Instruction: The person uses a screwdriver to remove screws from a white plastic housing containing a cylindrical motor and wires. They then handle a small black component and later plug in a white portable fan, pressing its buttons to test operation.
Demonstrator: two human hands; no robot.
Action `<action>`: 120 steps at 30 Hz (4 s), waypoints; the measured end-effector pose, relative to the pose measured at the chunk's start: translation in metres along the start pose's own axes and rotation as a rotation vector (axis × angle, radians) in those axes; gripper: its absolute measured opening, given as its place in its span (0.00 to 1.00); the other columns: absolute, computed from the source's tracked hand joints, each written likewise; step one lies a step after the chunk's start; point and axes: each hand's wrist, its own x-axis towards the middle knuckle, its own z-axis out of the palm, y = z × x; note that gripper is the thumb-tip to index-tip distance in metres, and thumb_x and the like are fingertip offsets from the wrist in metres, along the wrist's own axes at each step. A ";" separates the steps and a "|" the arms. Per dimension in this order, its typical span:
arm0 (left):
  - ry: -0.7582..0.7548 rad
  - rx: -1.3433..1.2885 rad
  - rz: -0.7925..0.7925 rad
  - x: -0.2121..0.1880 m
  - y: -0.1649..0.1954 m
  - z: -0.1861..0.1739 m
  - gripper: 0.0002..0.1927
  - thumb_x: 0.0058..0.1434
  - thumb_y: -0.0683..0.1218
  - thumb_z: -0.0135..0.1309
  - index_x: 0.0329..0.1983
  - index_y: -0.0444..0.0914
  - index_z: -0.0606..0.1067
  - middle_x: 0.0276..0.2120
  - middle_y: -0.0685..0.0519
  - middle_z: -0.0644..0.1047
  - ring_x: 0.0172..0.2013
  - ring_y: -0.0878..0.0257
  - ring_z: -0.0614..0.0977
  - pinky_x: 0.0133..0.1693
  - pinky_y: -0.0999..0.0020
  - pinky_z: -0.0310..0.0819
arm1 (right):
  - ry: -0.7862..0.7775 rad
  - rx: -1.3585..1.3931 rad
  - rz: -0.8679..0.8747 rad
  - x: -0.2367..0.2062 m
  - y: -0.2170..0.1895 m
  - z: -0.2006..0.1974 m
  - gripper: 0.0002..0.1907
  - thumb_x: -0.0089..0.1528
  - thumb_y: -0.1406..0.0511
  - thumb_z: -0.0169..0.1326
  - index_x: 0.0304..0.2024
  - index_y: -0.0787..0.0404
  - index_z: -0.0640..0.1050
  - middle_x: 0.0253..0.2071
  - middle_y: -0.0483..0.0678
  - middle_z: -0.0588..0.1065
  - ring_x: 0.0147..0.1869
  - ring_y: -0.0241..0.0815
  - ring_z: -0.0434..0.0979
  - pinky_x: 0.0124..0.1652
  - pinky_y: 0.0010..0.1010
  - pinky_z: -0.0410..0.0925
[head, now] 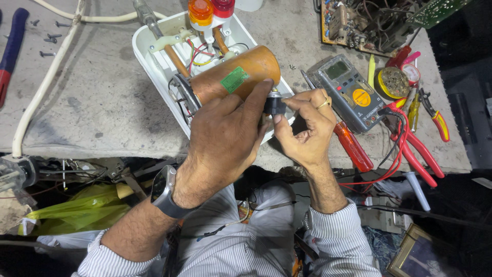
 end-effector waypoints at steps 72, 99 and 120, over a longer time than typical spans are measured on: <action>0.148 0.342 -0.028 -0.117 -0.098 -0.079 0.25 0.57 0.59 0.71 0.47 0.37 0.81 0.37 0.49 0.74 0.42 0.53 0.72 0.44 0.57 0.59 | -0.510 -0.301 -0.191 -0.016 -0.058 0.038 0.45 0.60 0.42 0.65 0.63 0.70 0.73 0.56 0.58 0.75 0.62 0.55 0.70 0.58 0.47 0.61; 0.066 0.387 -0.182 -0.098 -0.203 -0.124 0.19 0.60 0.44 0.69 0.49 0.28 0.78 0.41 0.43 0.81 0.42 0.56 0.84 0.43 0.67 0.80 | -0.155 -0.209 0.065 -0.045 -0.013 -0.023 0.12 0.64 0.66 0.67 0.47 0.64 0.82 0.51 0.51 0.81 0.58 0.49 0.80 0.57 0.35 0.69; 0.327 0.374 0.044 0.026 -0.059 0.012 0.61 0.55 0.71 0.68 0.70 0.23 0.55 0.62 0.29 0.65 0.62 0.36 0.71 0.63 0.47 0.67 | -0.060 -0.362 0.007 -0.042 -0.017 -0.015 0.10 0.62 0.63 0.66 0.43 0.59 0.82 0.48 0.46 0.80 0.52 0.46 0.79 0.48 0.37 0.68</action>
